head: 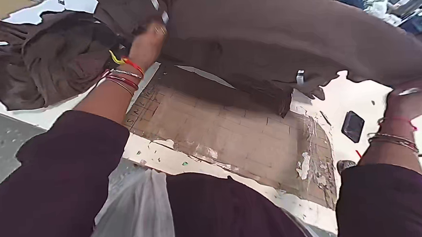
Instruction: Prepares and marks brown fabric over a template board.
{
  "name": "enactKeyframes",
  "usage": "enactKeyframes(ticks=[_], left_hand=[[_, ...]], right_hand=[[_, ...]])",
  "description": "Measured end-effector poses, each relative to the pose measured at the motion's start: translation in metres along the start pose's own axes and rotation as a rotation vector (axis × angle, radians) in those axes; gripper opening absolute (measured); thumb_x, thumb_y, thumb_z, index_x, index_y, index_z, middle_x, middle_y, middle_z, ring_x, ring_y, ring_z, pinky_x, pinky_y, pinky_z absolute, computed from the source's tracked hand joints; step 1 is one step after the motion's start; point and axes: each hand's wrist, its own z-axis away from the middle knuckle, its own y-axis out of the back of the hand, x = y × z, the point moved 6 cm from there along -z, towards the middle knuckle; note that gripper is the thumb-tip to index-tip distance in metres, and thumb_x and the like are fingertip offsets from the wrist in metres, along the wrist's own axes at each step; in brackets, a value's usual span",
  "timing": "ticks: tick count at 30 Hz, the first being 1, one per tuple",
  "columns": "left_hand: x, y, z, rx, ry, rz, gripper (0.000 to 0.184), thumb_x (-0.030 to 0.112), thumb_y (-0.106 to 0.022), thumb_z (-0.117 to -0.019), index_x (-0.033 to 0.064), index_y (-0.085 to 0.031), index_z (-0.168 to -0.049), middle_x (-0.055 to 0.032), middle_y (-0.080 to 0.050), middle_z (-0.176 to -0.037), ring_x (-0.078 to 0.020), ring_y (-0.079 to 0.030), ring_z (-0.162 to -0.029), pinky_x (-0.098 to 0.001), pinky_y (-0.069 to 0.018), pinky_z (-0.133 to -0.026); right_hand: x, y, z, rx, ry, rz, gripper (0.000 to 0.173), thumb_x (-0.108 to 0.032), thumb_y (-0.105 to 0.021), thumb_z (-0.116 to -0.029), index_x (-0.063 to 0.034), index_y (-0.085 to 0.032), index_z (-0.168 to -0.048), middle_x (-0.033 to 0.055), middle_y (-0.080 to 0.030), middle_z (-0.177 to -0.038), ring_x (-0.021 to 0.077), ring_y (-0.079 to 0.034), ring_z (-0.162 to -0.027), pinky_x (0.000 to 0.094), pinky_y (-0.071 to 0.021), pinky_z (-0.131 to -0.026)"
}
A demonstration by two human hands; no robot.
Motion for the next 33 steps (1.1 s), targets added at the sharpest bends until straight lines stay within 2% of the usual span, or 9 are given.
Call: enactKeyframes(ticks=[1, 4, 8, 12, 15, 23, 28, 31, 33], left_hand=[[-0.006, -0.027, 0.011, -0.192, 0.011, -0.051, 0.037, -0.003, -0.038, -0.1069, -0.0069, -0.047, -0.143, -0.0369, -0.047, -0.144, -0.0630, -0.060, -0.110, -0.0751, -0.0469, -0.089], [-0.027, -0.080, 0.042, -0.470, 0.006, -0.166, 0.034, -0.007, -0.044, -0.1042, -0.0055, -0.054, -0.137, -0.0349, -0.057, -0.135, -0.0593, -0.063, -0.109, -0.0741, -0.0483, -0.084], [-0.044, -0.104, 0.074, -0.566, -0.129, -0.278, 0.027, -0.002, -0.042, -0.1067, -0.0086, -0.059, -0.128, -0.0307, -0.064, -0.126, -0.0524, -0.065, -0.113, -0.0660, -0.0516, -0.086], [-0.055, -0.107, 0.083, -0.551, -0.280, -0.253, 0.025, -0.005, -0.051, -0.1025, -0.0126, -0.060, -0.124, -0.0312, -0.063, -0.127, -0.0497, -0.058, -0.126, -0.0617, -0.0513, -0.094], [-0.062, -0.105, 0.089, -0.524, -0.326, -0.202, 0.023, -0.007, -0.048, -0.1026, -0.0144, -0.060, -0.121, -0.0319, -0.063, -0.127, -0.0499, -0.058, -0.127, -0.0613, -0.0512, -0.095], [-0.069, -0.095, 0.111, -0.397, -0.424, -0.049, 0.018, -0.016, -0.049, -0.0975, -0.0165, -0.066, -0.105, -0.0319, -0.068, -0.115, -0.0507, -0.063, -0.119, -0.0591, -0.0508, -0.098], [-0.064, -0.096, 0.111, -0.453, -0.384, -0.086, 0.019, -0.015, -0.049, -0.0984, -0.0182, -0.065, -0.108, -0.0343, -0.067, -0.113, -0.0530, -0.063, -0.115, -0.0610, -0.0502, -0.096], [-0.061, -0.098, 0.112, -0.495, -0.333, -0.117, 0.021, -0.013, -0.048, -0.1001, -0.0186, -0.064, -0.113, -0.0350, -0.066, -0.118, -0.0535, -0.061, -0.118, -0.0608, -0.0484, -0.099], [-0.060, -0.097, 0.112, -0.486, -0.312, -0.116, 0.021, -0.013, -0.048, -0.1001, -0.0188, -0.064, -0.112, -0.0353, -0.066, -0.118, -0.0539, -0.061, -0.117, -0.0616, -0.0488, -0.098]], right_hand=[[0.008, -0.027, 0.007, -0.135, -0.067, -0.020, 0.050, -0.032, -0.060, -0.1008, 0.0134, -0.060, -0.123, 0.0424, -0.058, -0.125, 0.0598, -0.055, -0.121, 0.0744, -0.0403, -0.098], [0.017, -0.073, 0.033, -0.360, -0.315, -0.159, 0.049, -0.028, -0.075, -0.0925, 0.0109, -0.065, -0.121, 0.0366, -0.060, -0.130, 0.0478, -0.055, -0.127, 0.0628, -0.0374, -0.108], [0.037, -0.109, 0.070, -0.473, -0.467, -0.191, 0.046, -0.027, -0.076, -0.0903, 0.0065, -0.063, -0.119, 0.0221, -0.062, -0.114, 0.0234, -0.058, -0.091, 0.0441, -0.0469, -0.085], [0.042, -0.110, 0.094, -0.512, -0.471, -0.140, 0.047, -0.028, -0.076, -0.0915, 0.0060, -0.065, -0.121, 0.0268, -0.063, -0.122, 0.0306, -0.060, -0.103, 0.0490, -0.0456, -0.094], [0.041, -0.109, 0.113, -0.529, -0.453, -0.114, 0.049, -0.029, -0.077, -0.0911, 0.0076, -0.065, -0.122, 0.0318, -0.060, -0.129, 0.0396, -0.058, -0.120, 0.0552, -0.0414, -0.104], [0.064, -0.123, 0.155, -0.523, -0.507, -0.112, 0.053, -0.033, -0.078, -0.0908, 0.0075, -0.065, -0.122, 0.0316, -0.060, -0.130, 0.0399, -0.057, -0.123, 0.0561, -0.0403, -0.105], [0.063, -0.117, 0.158, -0.536, -0.522, -0.113, 0.056, -0.034, -0.077, -0.0913, 0.0084, -0.063, -0.125, 0.0324, -0.059, -0.133, 0.0410, -0.056, -0.125, 0.0563, -0.0396, -0.107], [0.067, -0.108, 0.156, -0.508, -0.570, -0.184, 0.054, -0.031, -0.080, -0.0886, 0.0066, -0.063, -0.124, 0.0261, -0.061, -0.123, 0.0288, -0.059, -0.102, 0.0478, -0.0450, -0.093], [0.069, -0.098, 0.152, -0.510, -0.585, -0.243, 0.049, -0.029, -0.079, -0.0889, 0.0046, -0.062, -0.119, 0.0158, -0.060, -0.106, 0.0155, -0.052, -0.081, 0.0373, -0.0443, -0.077]])
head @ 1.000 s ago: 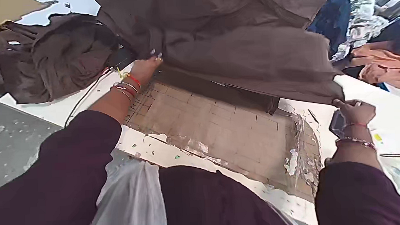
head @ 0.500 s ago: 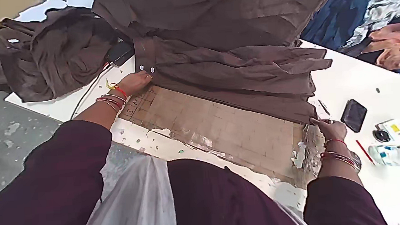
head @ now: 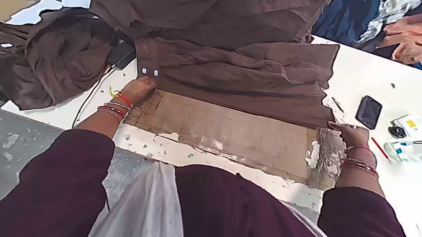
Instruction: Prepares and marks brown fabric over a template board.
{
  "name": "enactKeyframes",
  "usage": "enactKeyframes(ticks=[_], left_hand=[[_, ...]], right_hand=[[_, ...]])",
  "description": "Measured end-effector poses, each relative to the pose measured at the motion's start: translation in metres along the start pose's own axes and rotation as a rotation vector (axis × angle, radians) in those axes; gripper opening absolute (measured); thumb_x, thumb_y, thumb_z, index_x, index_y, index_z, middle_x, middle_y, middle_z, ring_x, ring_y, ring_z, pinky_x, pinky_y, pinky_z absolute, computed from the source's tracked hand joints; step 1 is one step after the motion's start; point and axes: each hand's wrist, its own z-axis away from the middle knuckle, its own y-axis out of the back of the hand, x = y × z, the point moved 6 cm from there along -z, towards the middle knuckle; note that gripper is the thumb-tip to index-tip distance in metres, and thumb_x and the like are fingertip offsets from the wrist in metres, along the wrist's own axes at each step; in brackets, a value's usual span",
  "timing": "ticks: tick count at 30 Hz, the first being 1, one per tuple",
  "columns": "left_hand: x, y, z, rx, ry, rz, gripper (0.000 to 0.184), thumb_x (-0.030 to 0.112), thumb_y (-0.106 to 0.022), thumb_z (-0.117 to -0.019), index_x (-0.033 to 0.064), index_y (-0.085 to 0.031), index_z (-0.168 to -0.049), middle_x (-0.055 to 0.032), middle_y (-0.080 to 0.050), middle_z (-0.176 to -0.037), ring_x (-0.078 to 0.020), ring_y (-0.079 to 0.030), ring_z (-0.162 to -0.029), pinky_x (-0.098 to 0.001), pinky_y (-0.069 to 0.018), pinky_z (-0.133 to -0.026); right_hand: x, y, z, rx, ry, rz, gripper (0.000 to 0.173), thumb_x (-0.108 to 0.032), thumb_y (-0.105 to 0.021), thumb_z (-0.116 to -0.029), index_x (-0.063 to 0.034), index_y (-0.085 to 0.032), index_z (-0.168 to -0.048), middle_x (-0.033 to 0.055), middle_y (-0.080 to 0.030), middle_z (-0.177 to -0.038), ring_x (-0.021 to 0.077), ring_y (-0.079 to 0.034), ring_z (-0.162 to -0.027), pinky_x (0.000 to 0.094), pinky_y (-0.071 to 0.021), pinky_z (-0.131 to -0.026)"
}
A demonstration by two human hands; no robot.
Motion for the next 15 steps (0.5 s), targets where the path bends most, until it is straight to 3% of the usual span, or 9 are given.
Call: enactKeyframes(ticks=[2, 4, 6, 7, 8, 9, 11, 12, 15], left_hand=[[-0.004, -0.002, 0.003, 0.010, 0.008, 0.004, 0.021, -0.012, -0.048, -0.1003, -0.0186, -0.064, -0.114, -0.0358, -0.065, -0.118, -0.0549, -0.060, -0.118, -0.0628, -0.0479, -0.099], [-0.004, -0.001, 0.006, 0.059, -0.011, 0.016, 0.020, -0.012, -0.051, -0.0992, -0.0172, -0.065, -0.114, -0.0364, -0.065, -0.118, -0.0565, -0.060, -0.119, -0.0661, -0.0472, -0.099], [0.007, 0.002, 0.003, 0.037, 0.003, -0.010, 0.019, -0.011, -0.056, -0.0976, -0.0176, -0.065, -0.113, -0.0388, -0.065, -0.117, -0.0587, -0.060, -0.117, -0.0692, -0.0478, -0.095], [0.018, 0.008, -0.001, -0.093, 0.069, -0.057, 0.022, -0.007, -0.055, -0.0997, -0.0184, -0.062, -0.118, -0.0399, -0.062, -0.122, -0.0586, -0.058, -0.121, -0.0689, -0.0470, -0.097], [0.033, 0.014, -0.006, -0.343, 0.238, -0.106, 0.032, -0.003, -0.048, -0.1049, -0.0164, -0.054, -0.133, -0.0375, -0.054, -0.139, -0.0543, -0.049, -0.134, -0.0654, -0.0409, -0.107], [0.037, 0.011, -0.007, -0.443, 0.366, -0.120, 0.037, 0.000, -0.043, -0.1080, -0.0130, -0.048, -0.143, -0.0343, -0.048, -0.149, -0.0511, -0.045, -0.140, -0.0643, -0.0374, -0.111], [0.000, -0.021, 0.003, -0.107, 0.261, -0.074, 0.033, 0.008, -0.042, -0.1096, -0.0101, -0.058, -0.131, -0.0365, -0.062, -0.128, -0.0560, -0.061, -0.118, -0.0712, -0.0475, -0.093], [-0.020, -0.040, 0.006, -0.025, 0.247, -0.045, 0.036, 0.016, -0.041, -0.1107, -0.0071, -0.059, -0.131, -0.0360, -0.063, -0.126, -0.0560, -0.062, -0.115, -0.0728, -0.0479, -0.091], [-0.046, -0.064, 0.011, -0.014, 0.503, 0.060, 0.052, 0.044, -0.036, -0.1088, 0.0082, -0.057, -0.141, -0.0264, -0.061, -0.136, -0.0460, -0.059, -0.127, -0.0690, -0.0440, -0.100]], right_hand=[[-0.004, 0.009, 0.006, -0.039, 0.012, -0.084, 0.043, -0.025, -0.077, -0.0904, 0.0043, -0.063, -0.118, 0.0115, -0.061, -0.100, 0.0105, -0.049, -0.074, 0.0326, -0.0433, -0.070], [-0.003, 0.018, 0.016, -0.081, 0.004, -0.144, 0.043, -0.025, -0.075, -0.0927, 0.0046, -0.062, -0.121, 0.0141, -0.063, -0.104, 0.0143, -0.053, -0.079, 0.0369, -0.0470, -0.074], [0.003, 0.027, 0.021, -0.105, -0.038, -0.170, 0.042, -0.027, -0.075, -0.0921, 0.0018, -0.062, -0.120, 0.0115, -0.064, -0.102, 0.0139, -0.053, -0.079, 0.0370, -0.0482, -0.074], [0.008, 0.028, 0.019, -0.122, -0.046, -0.170, 0.037, -0.026, -0.074, -0.0930, 0.0008, -0.063, -0.116, 0.0086, -0.062, -0.098, 0.0118, -0.052, -0.075, 0.0345, -0.0470, -0.070], [0.014, 0.028, 0.014, -0.140, -0.045, -0.161, 0.033, -0.026, -0.073, -0.0937, -0.0010, -0.063, -0.113, 0.0049, -0.060, -0.091, 0.0093, -0.049, -0.070, 0.0315, -0.0452, -0.066], [0.020, 0.028, 0.008, -0.168, -0.045, -0.155, 0.033, -0.027, -0.072, -0.0946, -0.0011, -0.064, -0.114, 0.0039, -0.059, -0.089, 0.0085, -0.047, -0.068, 0.0306, -0.0442, -0.065], [0.026, 0.023, 0.003, -0.213, -0.059, -0.085, 0.035, -0.031, -0.073, -0.0946, -0.0018, -0.065, -0.113, 0.0015, -0.055, -0.082, 0.0073, -0.042, -0.062, 0.0284, -0.0405, -0.060], [0.030, 0.019, 0.002, -0.220, -0.077, -0.040, 0.032, -0.032, -0.073, -0.0937, -0.0042, -0.065, -0.108, -0.0018, -0.051, -0.075, 0.0048, -0.039, -0.056, 0.0247, -0.0370, -0.054], [0.042, 0.003, 0.006, -0.280, -0.140, 0.010, 0.033, -0.028, -0.075, -0.0935, -0.0010, -0.061, -0.106, 0.0014, -0.051, -0.077, 0.0076, -0.042, -0.059, 0.0273, -0.0391, -0.056]])
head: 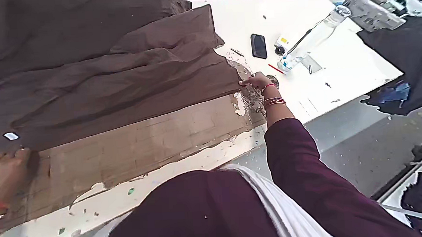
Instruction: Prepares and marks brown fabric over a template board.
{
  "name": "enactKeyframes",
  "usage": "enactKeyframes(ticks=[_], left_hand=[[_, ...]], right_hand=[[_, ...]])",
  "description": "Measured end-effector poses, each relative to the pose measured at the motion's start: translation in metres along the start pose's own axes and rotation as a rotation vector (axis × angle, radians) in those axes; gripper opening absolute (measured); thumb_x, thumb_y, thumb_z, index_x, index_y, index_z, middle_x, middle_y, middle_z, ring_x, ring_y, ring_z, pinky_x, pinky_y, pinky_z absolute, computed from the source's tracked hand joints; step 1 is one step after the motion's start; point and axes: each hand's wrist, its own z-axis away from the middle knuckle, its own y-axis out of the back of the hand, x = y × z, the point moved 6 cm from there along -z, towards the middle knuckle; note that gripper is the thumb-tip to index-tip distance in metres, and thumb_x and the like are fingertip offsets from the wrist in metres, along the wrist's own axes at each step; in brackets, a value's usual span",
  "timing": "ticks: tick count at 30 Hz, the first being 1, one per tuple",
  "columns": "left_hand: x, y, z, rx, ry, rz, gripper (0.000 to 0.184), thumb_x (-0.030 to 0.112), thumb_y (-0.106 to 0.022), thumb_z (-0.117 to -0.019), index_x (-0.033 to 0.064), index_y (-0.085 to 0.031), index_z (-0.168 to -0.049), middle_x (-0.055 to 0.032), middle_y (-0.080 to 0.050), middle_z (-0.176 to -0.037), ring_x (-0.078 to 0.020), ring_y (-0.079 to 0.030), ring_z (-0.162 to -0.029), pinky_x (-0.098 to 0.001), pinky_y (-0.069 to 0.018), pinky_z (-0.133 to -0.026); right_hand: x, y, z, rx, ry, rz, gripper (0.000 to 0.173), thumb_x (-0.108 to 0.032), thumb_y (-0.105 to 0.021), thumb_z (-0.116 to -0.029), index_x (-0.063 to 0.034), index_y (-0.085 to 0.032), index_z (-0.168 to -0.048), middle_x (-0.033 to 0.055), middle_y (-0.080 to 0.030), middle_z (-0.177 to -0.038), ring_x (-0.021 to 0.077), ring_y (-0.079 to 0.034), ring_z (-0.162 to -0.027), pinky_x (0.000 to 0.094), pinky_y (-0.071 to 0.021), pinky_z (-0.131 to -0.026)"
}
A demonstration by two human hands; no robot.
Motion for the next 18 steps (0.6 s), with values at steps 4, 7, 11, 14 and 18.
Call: enactKeyframes(ticks=[4, 7, 11, 14, 18], left_hand=[[0.037, 0.017, 0.007, -0.028, -0.088, -0.104, 0.039, 0.020, -0.042, -0.1111, -0.0091, -0.056, -0.133, -0.0384, -0.058, -0.131, -0.0577, -0.055, -0.126, -0.0729, -0.0434, -0.099], [0.072, 0.037, 0.021, -0.054, 0.128, -0.086, 0.036, 0.014, -0.042, -0.1094, -0.0067, -0.057, -0.134, -0.0320, -0.059, -0.137, -0.0469, -0.054, -0.133, -0.0645, -0.0423, -0.107], [0.060, 0.032, 0.013, 0.094, 0.183, 0.001, 0.047, 0.027, -0.039, -0.1046, -0.0032, -0.059, -0.136, -0.0263, -0.061, -0.137, -0.0378, -0.058, -0.131, -0.0552, -0.0441, -0.109], [0.114, 0.041, 0.025, 0.219, 0.284, -0.098, 0.052, 0.020, -0.040, -0.1050, -0.0089, -0.046, -0.147, -0.0301, -0.051, -0.148, -0.0444, -0.050, -0.139, -0.0557, -0.0388, -0.115], [0.322, 0.061, 0.053, 0.335, -0.573, 0.245, 0.040, 0.001, -0.051, -0.0946, -0.0117, -0.058, -0.132, -0.0385, -0.045, -0.148, -0.0582, -0.043, -0.137, -0.0688, -0.0345, -0.112]], right_hand=[[0.024, -0.018, -0.017, 0.006, 0.048, -0.065, 0.032, -0.025, -0.084, -0.0856, -0.0018, -0.065, -0.097, 0.0066, -0.060, -0.085, 0.0121, -0.050, -0.069, 0.0340, -0.0438, -0.066], [0.024, -0.017, -0.018, 0.013, 0.102, -0.093, 0.036, -0.023, -0.086, -0.0831, 0.0044, -0.067, -0.095, 0.0166, -0.065, -0.096, 0.0233, -0.059, -0.085, 0.0474, -0.0484, -0.083], [0.023, -0.013, -0.017, 0.012, 0.181, -0.052, 0.036, -0.024, -0.085, -0.0846, 0.0036, -0.062, -0.087, 0.0164, -0.061, -0.089, 0.0252, -0.056, -0.082, 0.0492, -0.0460, -0.079], [0.022, -0.010, -0.014, 0.002, 0.280, 0.007, 0.035, -0.026, -0.080, -0.0903, 0.0054, -0.063, -0.089, 0.0201, -0.062, -0.090, 0.0304, -0.058, -0.085, 0.0538, -0.0463, -0.082], [0.020, -0.008, -0.010, -0.016, 0.338, 0.014, 0.033, -0.024, -0.078, -0.0925, 0.0051, -0.063, -0.087, 0.0173, -0.060, -0.086, 0.0277, -0.056, -0.081, 0.0515, -0.0454, -0.078]])
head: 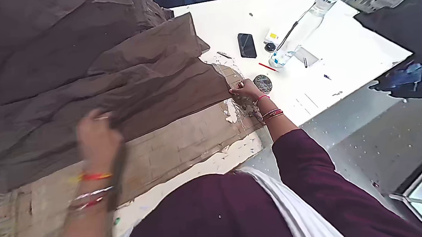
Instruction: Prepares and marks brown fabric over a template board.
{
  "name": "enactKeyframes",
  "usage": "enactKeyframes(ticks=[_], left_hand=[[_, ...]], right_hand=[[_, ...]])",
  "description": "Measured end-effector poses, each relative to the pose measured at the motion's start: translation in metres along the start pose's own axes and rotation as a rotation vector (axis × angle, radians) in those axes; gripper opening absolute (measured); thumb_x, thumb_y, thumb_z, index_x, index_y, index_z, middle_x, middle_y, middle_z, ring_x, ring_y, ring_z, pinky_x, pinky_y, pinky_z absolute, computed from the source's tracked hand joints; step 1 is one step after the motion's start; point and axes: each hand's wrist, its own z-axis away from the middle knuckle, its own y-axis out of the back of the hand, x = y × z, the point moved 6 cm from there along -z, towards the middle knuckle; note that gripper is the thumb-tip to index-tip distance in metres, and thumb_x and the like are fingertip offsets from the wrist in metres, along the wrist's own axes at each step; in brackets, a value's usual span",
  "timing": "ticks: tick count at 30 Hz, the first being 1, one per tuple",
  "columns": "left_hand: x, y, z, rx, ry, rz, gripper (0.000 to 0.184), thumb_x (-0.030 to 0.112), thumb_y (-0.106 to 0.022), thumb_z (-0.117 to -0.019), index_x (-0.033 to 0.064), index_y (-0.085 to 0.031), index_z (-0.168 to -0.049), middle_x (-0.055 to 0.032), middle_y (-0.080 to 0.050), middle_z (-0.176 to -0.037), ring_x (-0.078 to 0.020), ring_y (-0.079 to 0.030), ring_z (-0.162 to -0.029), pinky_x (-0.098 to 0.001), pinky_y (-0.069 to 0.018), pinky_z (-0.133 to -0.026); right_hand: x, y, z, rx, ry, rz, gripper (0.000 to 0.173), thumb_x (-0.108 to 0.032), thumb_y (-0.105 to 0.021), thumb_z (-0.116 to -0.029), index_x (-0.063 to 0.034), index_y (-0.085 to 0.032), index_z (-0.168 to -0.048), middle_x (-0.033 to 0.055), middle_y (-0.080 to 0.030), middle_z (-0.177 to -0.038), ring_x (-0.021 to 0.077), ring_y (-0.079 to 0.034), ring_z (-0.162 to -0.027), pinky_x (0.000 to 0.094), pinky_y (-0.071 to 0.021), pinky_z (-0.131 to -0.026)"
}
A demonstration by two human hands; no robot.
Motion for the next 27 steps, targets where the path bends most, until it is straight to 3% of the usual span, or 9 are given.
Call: enactKeyframes(ticks=[4, 6, 8, 11, 13, 15, 18, 23, 27], left_hand=[[0.187, -0.083, -0.050, -0.324, -0.586, 0.181, 0.036, 0.012, -0.062, -0.0969, -0.0020, -0.066, -0.130, -0.0272, -0.060, -0.137, -0.0456, -0.062, -0.123, -0.0604, -0.0527, -0.096], [0.243, -0.117, -0.064, -0.498, -0.657, 0.190, 0.041, 0.020, -0.066, -0.0993, -0.0036, -0.063, -0.132, -0.0264, -0.059, -0.137, -0.0447, -0.061, -0.122, -0.0588, -0.0534, -0.094], [0.271, -0.140, -0.079, -0.640, -0.663, 0.105, 0.042, 0.021, -0.063, -0.1022, -0.0031, -0.059, -0.136, -0.0233, -0.058, -0.140, -0.0432, -0.058, -0.125, -0.0577, -0.0521, -0.093], [0.287, -0.150, -0.091, -0.641, -0.700, 0.038, 0.032, 0.013, -0.055, -0.1046, -0.0035, -0.063, -0.131, -0.0211, -0.062, -0.132, -0.0410, -0.064, -0.114, -0.0543, -0.0551, -0.084], [0.287, -0.151, -0.099, -0.628, -0.707, 0.069, 0.027, 0.011, -0.052, -0.1058, -0.0041, -0.066, -0.124, -0.0220, -0.066, -0.123, -0.0409, -0.068, -0.107, -0.0552, -0.0558, -0.082], [0.282, -0.153, -0.110, -0.636, -0.707, 0.164, 0.023, 0.009, -0.053, -0.1050, -0.0034, -0.069, -0.115, -0.0217, -0.068, -0.116, -0.0401, -0.070, -0.102, -0.0574, -0.0561, -0.082], [0.268, -0.163, -0.129, -0.643, -0.676, 0.394, 0.018, 0.009, -0.061, -0.1011, -0.0039, -0.072, -0.107, -0.0215, -0.070, -0.105, -0.0392, -0.070, -0.096, -0.0592, -0.0546, -0.083], [0.259, -0.178, -0.146, -0.842, -0.661, 0.500, 0.024, 0.008, -0.062, -0.1019, -0.0047, -0.066, -0.122, -0.0243, -0.070, -0.105, -0.0389, -0.068, -0.095, -0.0567, -0.0510, -0.092], [0.263, -0.177, -0.144, -0.845, -0.698, 0.434, 0.025, 0.009, -0.060, -0.1029, -0.0031, -0.065, -0.124, -0.0252, -0.069, -0.109, -0.0415, -0.067, -0.099, -0.0596, -0.0502, -0.092]], right_hand=[[0.002, -0.002, -0.001, -0.028, 0.001, -0.047, 0.033, -0.023, -0.075, -0.0949, 0.0009, -0.059, -0.080, 0.0082, -0.052, -0.075, 0.0189, -0.048, -0.070, 0.0438, -0.0429, -0.071], [0.001, -0.002, 0.003, -0.028, -0.005, -0.051, 0.032, -0.023, -0.074, -0.0953, 0.0003, -0.059, -0.080, 0.0085, -0.054, -0.074, 0.0191, -0.050, -0.069, 0.0438, -0.0436, -0.070], [-0.003, -0.002, 0.009, -0.004, 0.001, -0.012, 0.032, -0.024, -0.075, -0.0940, 0.0047, -0.063, -0.089, 0.0177, -0.061, -0.082, 0.0281, -0.059, -0.076, 0.0508, -0.0481, -0.074], [-0.007, -0.002, 0.001, -0.065, -0.001, 0.051, 0.041, -0.022, -0.075, -0.0947, 0.0063, -0.060, -0.120, 0.0282, -0.064, -0.107, 0.0408, -0.063, -0.101, 0.0593, -0.0468, -0.091], [-0.008, -0.003, 0.002, -0.067, 0.136, 0.009, 0.047, -0.016, -0.073, -0.0952, 0.0023, -0.051, -0.133, 0.0246, -0.064, -0.099, 0.0373, -0.063, -0.088, 0.0560, -0.0496, -0.083], [-0.007, -0.005, 0.006, -0.124, 0.313, -0.038, 0.043, -0.017, -0.069, -0.0969, 0.0013, -0.054, -0.133, 0.0210, -0.066, -0.102, 0.0325, -0.064, -0.089, 0.0528, -0.0508, -0.084], [-0.003, -0.003, 0.010, -0.199, 0.356, -0.091, 0.039, -0.018, -0.074, -0.0941, 0.0009, -0.065, -0.126, 0.0219, -0.067, -0.120, 0.0330, -0.062, -0.113, 0.0526, -0.0456, -0.101], [0.004, 0.002, -0.003, -0.010, 0.249, -0.028, 0.022, -0.018, -0.069, -0.0985, 0.0040, -0.069, -0.096, 0.0174, -0.065, -0.088, 0.0285, -0.061, -0.083, 0.0504, -0.0462, -0.080], [0.005, -0.002, -0.002, 0.015, 0.421, -0.151, 0.028, -0.011, -0.067, -0.0938, 0.0058, -0.065, -0.116, 0.0167, -0.069, -0.102, 0.0251, -0.064, -0.092, 0.0474, -0.0505, -0.086]])
